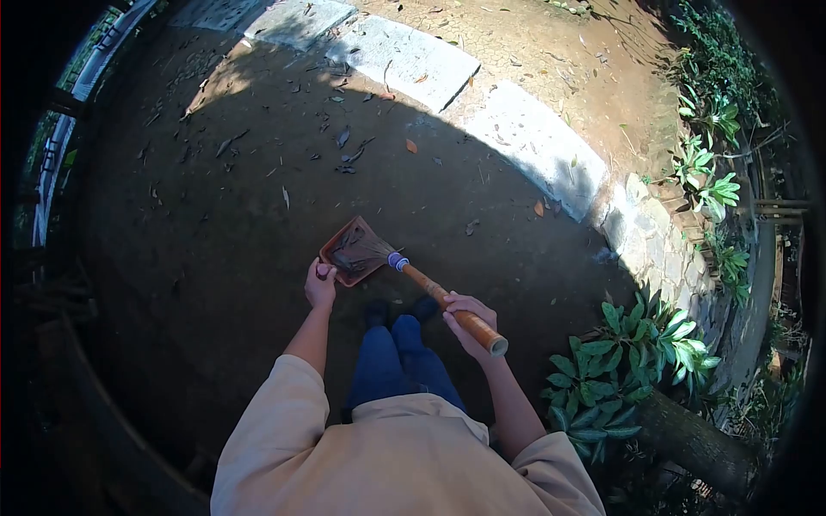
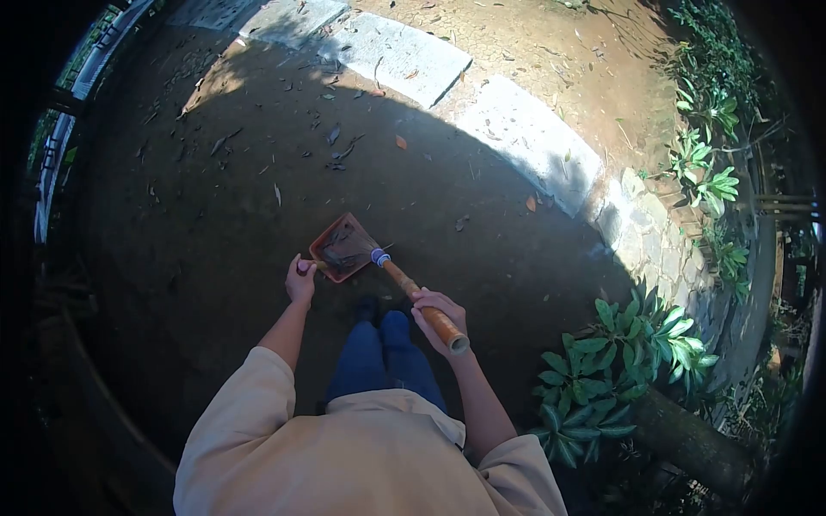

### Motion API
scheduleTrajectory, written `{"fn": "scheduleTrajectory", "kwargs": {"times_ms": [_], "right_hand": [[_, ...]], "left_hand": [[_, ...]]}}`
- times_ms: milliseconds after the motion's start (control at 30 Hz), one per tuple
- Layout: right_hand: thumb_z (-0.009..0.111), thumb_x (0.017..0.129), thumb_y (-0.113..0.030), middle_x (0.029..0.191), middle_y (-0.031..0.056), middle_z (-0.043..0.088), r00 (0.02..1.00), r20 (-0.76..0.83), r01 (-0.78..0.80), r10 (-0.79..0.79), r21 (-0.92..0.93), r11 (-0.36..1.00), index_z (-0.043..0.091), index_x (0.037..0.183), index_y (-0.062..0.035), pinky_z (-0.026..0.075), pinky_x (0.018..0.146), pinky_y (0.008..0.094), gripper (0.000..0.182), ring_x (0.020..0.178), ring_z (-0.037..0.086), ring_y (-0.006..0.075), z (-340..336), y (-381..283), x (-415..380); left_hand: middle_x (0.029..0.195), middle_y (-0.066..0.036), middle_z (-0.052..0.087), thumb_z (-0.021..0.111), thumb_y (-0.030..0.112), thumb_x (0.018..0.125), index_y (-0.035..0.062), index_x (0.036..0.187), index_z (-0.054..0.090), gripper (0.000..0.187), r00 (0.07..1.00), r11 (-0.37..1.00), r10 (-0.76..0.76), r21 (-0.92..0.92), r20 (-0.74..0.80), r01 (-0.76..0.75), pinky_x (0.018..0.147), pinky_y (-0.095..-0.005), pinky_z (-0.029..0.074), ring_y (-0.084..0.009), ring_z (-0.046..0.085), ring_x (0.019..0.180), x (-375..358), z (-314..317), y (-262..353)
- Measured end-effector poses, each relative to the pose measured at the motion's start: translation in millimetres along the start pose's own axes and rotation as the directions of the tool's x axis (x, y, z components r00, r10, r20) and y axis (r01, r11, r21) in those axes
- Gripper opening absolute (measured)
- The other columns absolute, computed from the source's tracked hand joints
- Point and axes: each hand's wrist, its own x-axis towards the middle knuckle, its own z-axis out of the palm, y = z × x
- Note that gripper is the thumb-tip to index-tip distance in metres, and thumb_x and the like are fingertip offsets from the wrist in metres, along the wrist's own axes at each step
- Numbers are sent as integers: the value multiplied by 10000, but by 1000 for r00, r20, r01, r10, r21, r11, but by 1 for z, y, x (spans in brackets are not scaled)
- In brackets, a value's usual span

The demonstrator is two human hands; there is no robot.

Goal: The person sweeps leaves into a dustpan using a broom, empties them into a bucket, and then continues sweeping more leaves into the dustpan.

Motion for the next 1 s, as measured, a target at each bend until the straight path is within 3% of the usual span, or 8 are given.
{"fn": "scheduleTrajectory", "kwargs": {"times_ms": [100, 400, 533, 733, 867, 1000], "right_hand": [[724, 769, 65, 1056, 99, 697, 994, -37, -98, 100, 66, 993, 647, 892, -51, 500, 976, 363, 186, 1053, 661, 224, -10, -20, -11], [715, 789, 70, 1047, 92, 690, 960, -263, -96, 92, -1, 995, 636, 895, -43, 496, 968, 356, 174, 1039, 654, 210, -12, -55, -29], [707, 796, 71, 1051, 95, 685, 895, -430, -157, 120, -50, 986, 641, 905, -40, 491, 968, 346, 168, 1050, 645, 205, -18, -59, -34], [691, 824, 64, 1064, 96, 664, 751, -647, -222, 136, -53, 974, 637, 926, -41, 479, 980, 335, 156, 1065, 625, 195, -45, -44, -52], [697, 820, 70, 1074, 94, 668, 684, -722, -220, 103, -69, 973, 625, 944, -47, 493, 981, 359, 185, 1111, 624, 237, -73, -12, -65], [684, 838, 63, 1086, 98, 660, 663, -745, -244, 70, -127, 961, 617, 960, -47, 482, 990, 351, 177, 1112, 614, 220, -101, 22, -65]], "left_hand": [[1100, -116, 687, 777, 211, 787, 143, 1172, 644, 413, 990, 996, -80, 45, 115, 75, 882, -404, 511, -302, 653, 1032, -1, -14, 4], [1055, -108, 701, 799, 191, 770, 119, 1144, 663, 405, 991, 998, 40, -49, 131, -34, 854, -366, 530, -272, 682, 972, -10, -26, 33], [1049, -116, 702, 809, 183, 758, 112, 1142, 668, 415, 975, 993, 88, -90, 204, -70, 855, -355, 530, -247, 686, 967, -17, -25, 58], [982, -107, 712, 818, 179, 749, 101, 1108, 684, 391, 951, 983, 169, -118, 260, -142, 836, -332, 530, -219, 697, 928, -27, -1, 83], [954, -95, 714, 819, 158, 748, 91, 1107, 684, 390, 931, 974, 206, -153, 300, -166, 825, -318, 532, -202, 699, 912, -33, 26, 97], [966, -84, 719, 819, 130, 747, 69, 1115, 677, 399, 908, 968, 218, -199, 358, -153, 824, -306, 533, -172, 698, 905, -44, 54, 122]]}}
